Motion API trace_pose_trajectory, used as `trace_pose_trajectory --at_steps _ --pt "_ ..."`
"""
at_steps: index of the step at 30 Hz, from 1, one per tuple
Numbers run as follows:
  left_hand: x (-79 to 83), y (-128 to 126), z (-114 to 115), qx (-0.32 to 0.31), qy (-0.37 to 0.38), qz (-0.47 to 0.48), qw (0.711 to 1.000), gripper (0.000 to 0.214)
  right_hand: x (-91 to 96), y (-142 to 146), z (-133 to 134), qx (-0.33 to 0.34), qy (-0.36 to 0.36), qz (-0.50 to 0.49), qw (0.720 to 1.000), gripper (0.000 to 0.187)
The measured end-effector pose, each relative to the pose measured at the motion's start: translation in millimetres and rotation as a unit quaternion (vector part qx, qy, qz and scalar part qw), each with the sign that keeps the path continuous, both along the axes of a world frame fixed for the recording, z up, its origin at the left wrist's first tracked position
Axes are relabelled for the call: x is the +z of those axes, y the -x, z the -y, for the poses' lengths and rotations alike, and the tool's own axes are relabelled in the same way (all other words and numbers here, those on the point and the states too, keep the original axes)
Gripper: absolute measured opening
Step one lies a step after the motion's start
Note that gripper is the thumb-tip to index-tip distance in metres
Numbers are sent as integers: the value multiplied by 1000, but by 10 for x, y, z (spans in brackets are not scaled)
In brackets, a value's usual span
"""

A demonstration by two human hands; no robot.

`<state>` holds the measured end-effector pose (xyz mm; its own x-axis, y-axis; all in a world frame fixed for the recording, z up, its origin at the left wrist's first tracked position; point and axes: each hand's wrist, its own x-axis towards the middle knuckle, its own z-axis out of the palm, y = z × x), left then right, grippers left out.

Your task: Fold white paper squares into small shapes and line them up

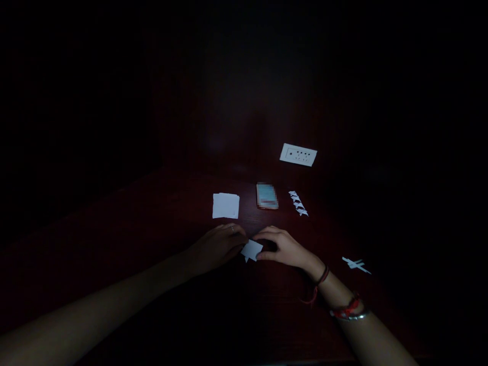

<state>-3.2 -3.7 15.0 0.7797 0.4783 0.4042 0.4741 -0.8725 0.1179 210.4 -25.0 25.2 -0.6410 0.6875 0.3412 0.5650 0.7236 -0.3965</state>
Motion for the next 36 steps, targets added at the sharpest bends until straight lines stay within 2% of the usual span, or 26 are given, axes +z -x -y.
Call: trace_pose_trajectory --at_steps 5,13,20,28,36 --pt "-71 -3 -16 -64 21 -17 998 19 -47 -15 -29 10 3 29 1000 33" --pt "-52 9 -28 -104 60 -8 993 21 -35 -24 -19 10 -4 49 999 26" --pt "-19 32 6 -90 52 -10 995 20 19 -36 -16 -32 -22 -6 999 24" --pt "-76 77 -2 -104 36 -19 994 29 -39 -25 -42 7 20 42 999 21" --pt "14 89 41 -114 33 -36 992 29 -6 -25 -28 3 -25 87 996 25"
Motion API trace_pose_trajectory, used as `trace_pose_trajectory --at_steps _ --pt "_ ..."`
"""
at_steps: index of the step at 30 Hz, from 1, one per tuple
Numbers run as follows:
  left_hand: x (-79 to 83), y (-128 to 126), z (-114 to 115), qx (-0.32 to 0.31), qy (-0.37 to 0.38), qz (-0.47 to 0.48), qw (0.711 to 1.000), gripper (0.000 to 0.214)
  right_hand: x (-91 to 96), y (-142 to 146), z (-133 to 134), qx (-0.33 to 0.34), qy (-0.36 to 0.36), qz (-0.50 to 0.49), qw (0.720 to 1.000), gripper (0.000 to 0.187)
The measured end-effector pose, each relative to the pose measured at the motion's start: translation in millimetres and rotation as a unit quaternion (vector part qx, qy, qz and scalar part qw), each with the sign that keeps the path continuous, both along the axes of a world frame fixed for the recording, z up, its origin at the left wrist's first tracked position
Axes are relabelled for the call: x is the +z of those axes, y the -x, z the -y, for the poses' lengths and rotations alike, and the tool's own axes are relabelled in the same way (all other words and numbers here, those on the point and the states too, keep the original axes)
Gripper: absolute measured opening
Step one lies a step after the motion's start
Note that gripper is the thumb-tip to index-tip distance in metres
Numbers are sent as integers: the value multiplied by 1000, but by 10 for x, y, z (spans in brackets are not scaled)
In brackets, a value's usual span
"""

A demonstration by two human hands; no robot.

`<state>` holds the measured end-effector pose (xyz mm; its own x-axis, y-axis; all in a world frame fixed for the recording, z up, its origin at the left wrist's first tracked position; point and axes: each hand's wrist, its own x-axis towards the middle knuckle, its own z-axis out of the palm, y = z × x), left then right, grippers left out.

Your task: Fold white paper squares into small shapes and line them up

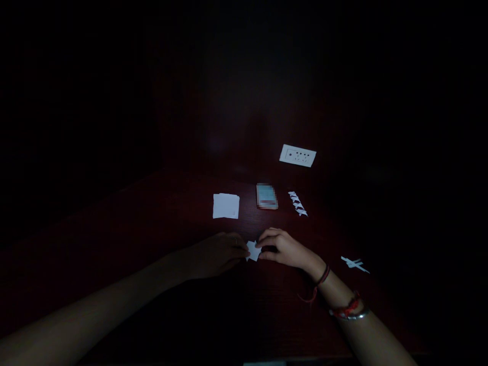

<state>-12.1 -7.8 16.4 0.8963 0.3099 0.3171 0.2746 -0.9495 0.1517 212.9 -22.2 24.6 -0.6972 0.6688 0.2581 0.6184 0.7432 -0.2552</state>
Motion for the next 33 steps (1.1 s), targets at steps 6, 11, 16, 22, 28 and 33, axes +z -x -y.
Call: trace_pose_trajectory --at_steps 6,11,16,22,28,33 --pt "38 20 4 2 20 -2 1000 30 68 36 53 22 -41 45 998 26" --pt "108 53 -43 -12 54 -4 998 33 85 61 84 37 -74 82 993 27" --pt "158 68 -51 -14 58 -14 998 35 81 91 97 40 -98 98 989 22" --pt "192 56 10 -2 50 -2 999 33 61 145 107 11 -55 48 997 14" --pt "186 51 27 7 42 -14 999 35 5 167 73 -27 23 -39 999 13" --pt "202 44 66 34 41 -11 999 35 -36 163 40 -64 63 -100 991 13"
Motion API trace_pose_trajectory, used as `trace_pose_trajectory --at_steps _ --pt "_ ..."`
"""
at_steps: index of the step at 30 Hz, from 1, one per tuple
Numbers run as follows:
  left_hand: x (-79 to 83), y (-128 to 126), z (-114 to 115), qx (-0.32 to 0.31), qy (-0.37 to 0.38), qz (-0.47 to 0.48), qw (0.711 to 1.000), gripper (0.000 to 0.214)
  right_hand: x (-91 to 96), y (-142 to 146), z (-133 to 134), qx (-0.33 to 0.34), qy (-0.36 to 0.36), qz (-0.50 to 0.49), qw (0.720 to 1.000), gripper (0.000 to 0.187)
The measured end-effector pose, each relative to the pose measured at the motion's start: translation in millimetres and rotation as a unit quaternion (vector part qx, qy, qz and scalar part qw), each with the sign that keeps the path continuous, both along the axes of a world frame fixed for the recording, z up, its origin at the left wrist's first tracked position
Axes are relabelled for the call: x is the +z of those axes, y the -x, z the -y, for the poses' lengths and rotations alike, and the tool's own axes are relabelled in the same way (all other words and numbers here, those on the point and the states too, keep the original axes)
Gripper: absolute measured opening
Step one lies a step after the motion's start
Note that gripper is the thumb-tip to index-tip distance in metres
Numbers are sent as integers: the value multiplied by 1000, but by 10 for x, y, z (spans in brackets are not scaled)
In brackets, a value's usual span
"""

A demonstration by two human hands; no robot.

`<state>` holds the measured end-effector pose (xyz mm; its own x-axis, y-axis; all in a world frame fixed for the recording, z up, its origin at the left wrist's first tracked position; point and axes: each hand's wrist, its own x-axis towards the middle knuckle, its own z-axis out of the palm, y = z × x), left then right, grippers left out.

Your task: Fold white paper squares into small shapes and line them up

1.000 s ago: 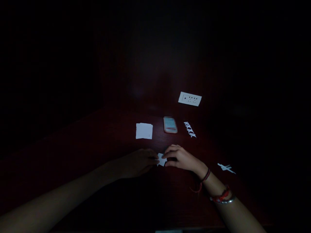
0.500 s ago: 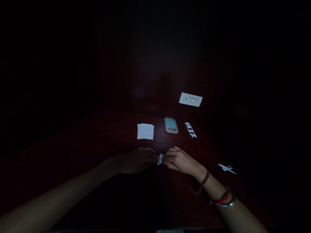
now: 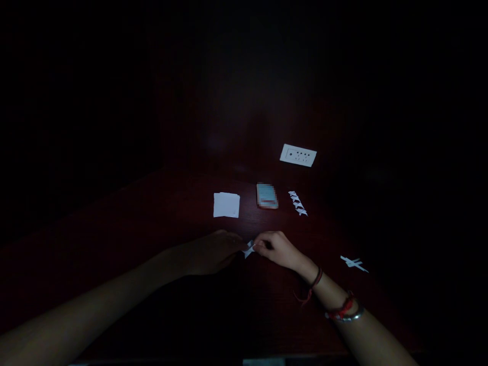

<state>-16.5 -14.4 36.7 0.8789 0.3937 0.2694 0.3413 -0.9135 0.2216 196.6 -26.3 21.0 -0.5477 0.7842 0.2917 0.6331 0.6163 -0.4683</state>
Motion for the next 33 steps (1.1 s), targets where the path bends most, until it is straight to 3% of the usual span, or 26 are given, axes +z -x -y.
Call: trace_pose_trajectory --at_steps 6,23,28,33 --pt "-6 -1 -6 -10 -12 -6 1000 42 -49 7 -46 -28 79 -64 994 13" --pt "-14 -6 -26 1 6 -22 1000 40 -99 6 -105 -37 94 -86 991 19" --pt "-92 41 -70 -4 1 -1 1000 40 -36 -59 -82 61 138 -48 987 23" --pt "-216 93 -165 -30 -40 -45 998 46 74 -79 -10 130 74 4 989 21"
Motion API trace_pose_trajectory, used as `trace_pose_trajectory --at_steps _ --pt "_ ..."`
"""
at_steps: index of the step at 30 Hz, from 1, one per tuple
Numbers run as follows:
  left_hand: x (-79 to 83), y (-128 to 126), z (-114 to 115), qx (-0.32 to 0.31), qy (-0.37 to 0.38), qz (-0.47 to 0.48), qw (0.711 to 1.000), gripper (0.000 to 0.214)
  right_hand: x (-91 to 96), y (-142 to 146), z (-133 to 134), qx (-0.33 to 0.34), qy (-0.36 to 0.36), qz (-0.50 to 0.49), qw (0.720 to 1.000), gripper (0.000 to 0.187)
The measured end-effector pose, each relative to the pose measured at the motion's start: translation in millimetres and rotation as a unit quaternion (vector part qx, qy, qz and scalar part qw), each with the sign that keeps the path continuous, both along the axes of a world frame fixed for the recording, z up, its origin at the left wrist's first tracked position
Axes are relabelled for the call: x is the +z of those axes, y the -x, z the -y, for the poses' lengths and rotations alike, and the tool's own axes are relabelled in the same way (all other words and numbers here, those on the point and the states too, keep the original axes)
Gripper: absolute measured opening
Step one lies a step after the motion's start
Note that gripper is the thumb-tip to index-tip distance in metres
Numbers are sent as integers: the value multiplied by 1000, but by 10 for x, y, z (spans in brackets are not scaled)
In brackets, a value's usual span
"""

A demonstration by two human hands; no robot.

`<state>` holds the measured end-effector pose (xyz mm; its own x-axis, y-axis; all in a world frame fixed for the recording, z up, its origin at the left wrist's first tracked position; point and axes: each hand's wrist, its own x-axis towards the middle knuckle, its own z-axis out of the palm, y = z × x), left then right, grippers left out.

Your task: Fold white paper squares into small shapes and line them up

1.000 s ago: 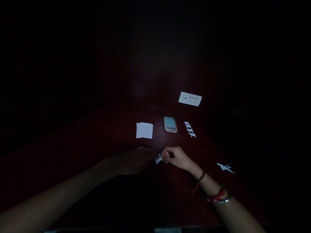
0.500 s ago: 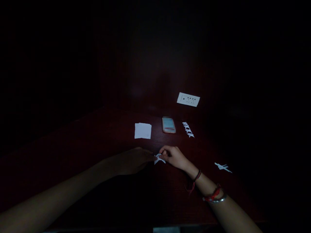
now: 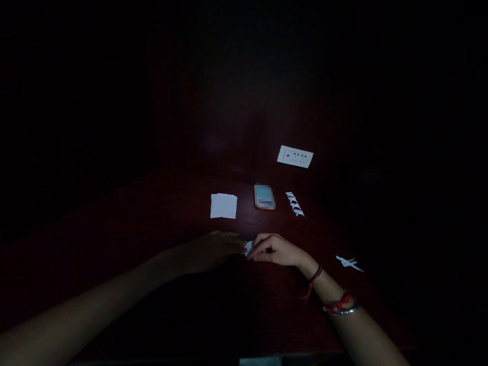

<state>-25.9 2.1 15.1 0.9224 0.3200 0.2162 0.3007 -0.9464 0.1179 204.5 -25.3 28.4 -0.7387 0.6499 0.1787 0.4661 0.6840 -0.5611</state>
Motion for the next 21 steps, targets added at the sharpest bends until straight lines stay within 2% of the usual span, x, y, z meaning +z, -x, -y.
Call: trace_pose_trajectory --at_steps 4,9,13,21 --pt "5 19 -3 -13 -8 -41 999 56 2 -19 -2 7 -23 17 1000 22" --pt "55 51 54 -7 14 -52 999 59 -23 -111 -62 -68 -52 -1 996 19" --pt "15 59 31 -6 28 -25 999 53 -30 -142 -65 -46 -52 12 998 24" --pt "1 -63 61 9 -59 17 998 36 3 -68 -16 -27 -74 31 996 28"
